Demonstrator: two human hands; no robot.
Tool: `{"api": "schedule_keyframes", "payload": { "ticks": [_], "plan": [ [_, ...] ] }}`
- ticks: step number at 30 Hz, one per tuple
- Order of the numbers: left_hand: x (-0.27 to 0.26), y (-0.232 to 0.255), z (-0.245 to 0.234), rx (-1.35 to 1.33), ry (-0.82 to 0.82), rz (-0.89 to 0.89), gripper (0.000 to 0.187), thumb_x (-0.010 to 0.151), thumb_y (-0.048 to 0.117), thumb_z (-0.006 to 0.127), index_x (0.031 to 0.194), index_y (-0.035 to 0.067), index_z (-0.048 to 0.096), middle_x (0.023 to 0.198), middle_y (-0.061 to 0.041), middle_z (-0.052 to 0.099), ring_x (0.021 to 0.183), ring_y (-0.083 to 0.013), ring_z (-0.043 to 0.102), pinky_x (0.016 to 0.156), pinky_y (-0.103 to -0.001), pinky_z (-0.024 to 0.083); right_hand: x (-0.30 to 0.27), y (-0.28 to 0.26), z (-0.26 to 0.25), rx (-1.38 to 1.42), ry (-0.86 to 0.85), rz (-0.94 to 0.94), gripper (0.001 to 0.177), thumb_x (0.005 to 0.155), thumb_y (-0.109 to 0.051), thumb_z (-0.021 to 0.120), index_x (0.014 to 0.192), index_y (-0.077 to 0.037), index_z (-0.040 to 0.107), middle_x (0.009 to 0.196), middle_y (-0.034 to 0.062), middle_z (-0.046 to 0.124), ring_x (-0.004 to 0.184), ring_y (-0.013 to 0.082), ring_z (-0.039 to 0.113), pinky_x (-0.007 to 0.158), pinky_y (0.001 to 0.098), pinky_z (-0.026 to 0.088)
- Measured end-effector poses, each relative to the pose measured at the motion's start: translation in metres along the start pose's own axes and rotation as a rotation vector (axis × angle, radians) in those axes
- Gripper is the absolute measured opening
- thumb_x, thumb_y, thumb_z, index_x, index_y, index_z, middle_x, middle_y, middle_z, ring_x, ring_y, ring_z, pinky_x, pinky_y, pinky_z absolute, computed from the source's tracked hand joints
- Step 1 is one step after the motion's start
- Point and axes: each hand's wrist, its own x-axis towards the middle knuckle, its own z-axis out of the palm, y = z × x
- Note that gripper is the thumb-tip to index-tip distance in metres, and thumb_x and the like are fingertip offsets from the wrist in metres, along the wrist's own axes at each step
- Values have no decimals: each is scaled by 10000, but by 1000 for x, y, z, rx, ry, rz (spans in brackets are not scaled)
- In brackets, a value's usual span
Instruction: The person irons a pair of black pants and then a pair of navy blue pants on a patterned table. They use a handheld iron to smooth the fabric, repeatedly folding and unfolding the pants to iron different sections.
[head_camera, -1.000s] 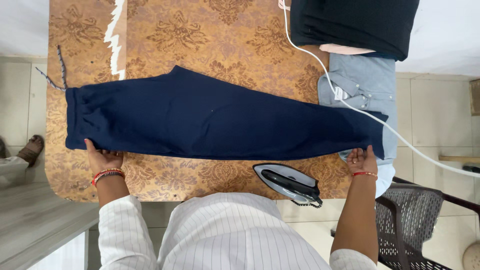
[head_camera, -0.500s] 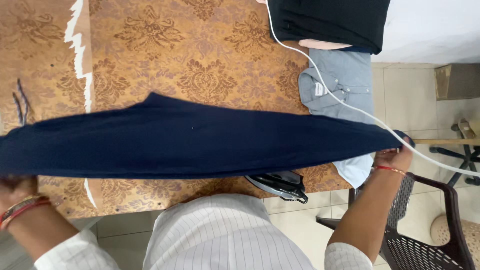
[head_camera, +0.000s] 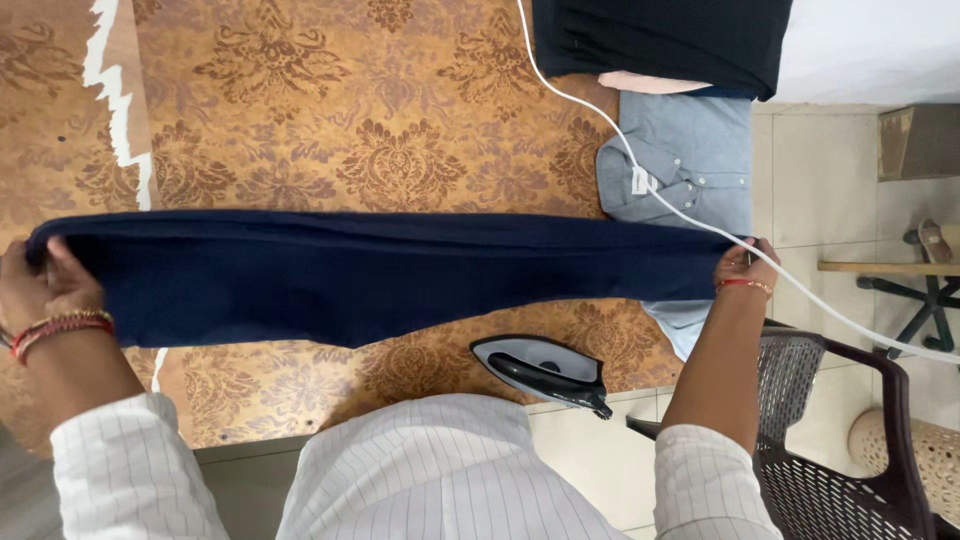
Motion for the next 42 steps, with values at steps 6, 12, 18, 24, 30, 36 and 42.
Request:
{"api": "schedule_keyframes", "payload": {
  "ticks": [6,12,18,24,30,36,42],
  "plan": [
    [17,-50,49,350,-192,193,473,1008,158,721,1364,-49,489,1121,-186,720,1004,-275,740,917,-378,649,39,29,42,-230,-148,-71,450,1007,-310,545,1310,20,518,1215,203,700,1100,320,729,853,402,619],
    [-16,-116,40,1605,-574,999,856,1035,265,775,1688,37,272,1715,-264,325,1562,-434,354,1234,-544,378,30,90,11,-1740,-463,-948,672,1139,-492,544,1667,-159,295,1714,151,363,1594,352,359,1297,593,328],
    [-11,-126,43,1907,-533,1074,1018,960,392,888,1706,63,280,1755,-277,184,1641,-493,162,1358,-533,219,16,88,19,-2007,-402,-740,826,1081,-439,607,1683,-93,159,1751,184,98,1608,420,81,1251,594,130],
    [-54,-130,58,1943,-600,1149,956,1002,413,787,1712,45,264,1751,-259,164,1633,-467,124,1297,-641,148,-96,81,35,-1877,-728,-863,636,1015,-371,696,1491,-31,446,1438,220,541,1330,379,527,1136,440,397],
    [-142,-169,8,2083,-649,1190,724,1080,478,515,1678,117,326,1754,-172,181,1619,-380,108,1224,-700,-8,-260,98,-35,-2214,-1047,148,445,819,-450,769,1113,-120,716,1067,89,793,1012,198,746,921,342,571],
    [-143,-181,-15,2068,-630,1140,703,1055,501,459,1657,161,332,1741,-123,194,1605,-341,127,1205,-707,-4,-316,115,-80,-2384,-1064,124,665,749,-516,839,1225,-76,688,1037,105,729,939,216,692,837,341,545],
    [-125,-159,-13,1966,-774,1073,659,1004,450,534,1581,153,419,1711,-141,231,1577,-355,164,1204,-681,50,-365,116,-53,-2328,-1046,49,489,814,-506,780,990,-50,762,762,91,739,660,171,691,620,326,525]
  ]
}}
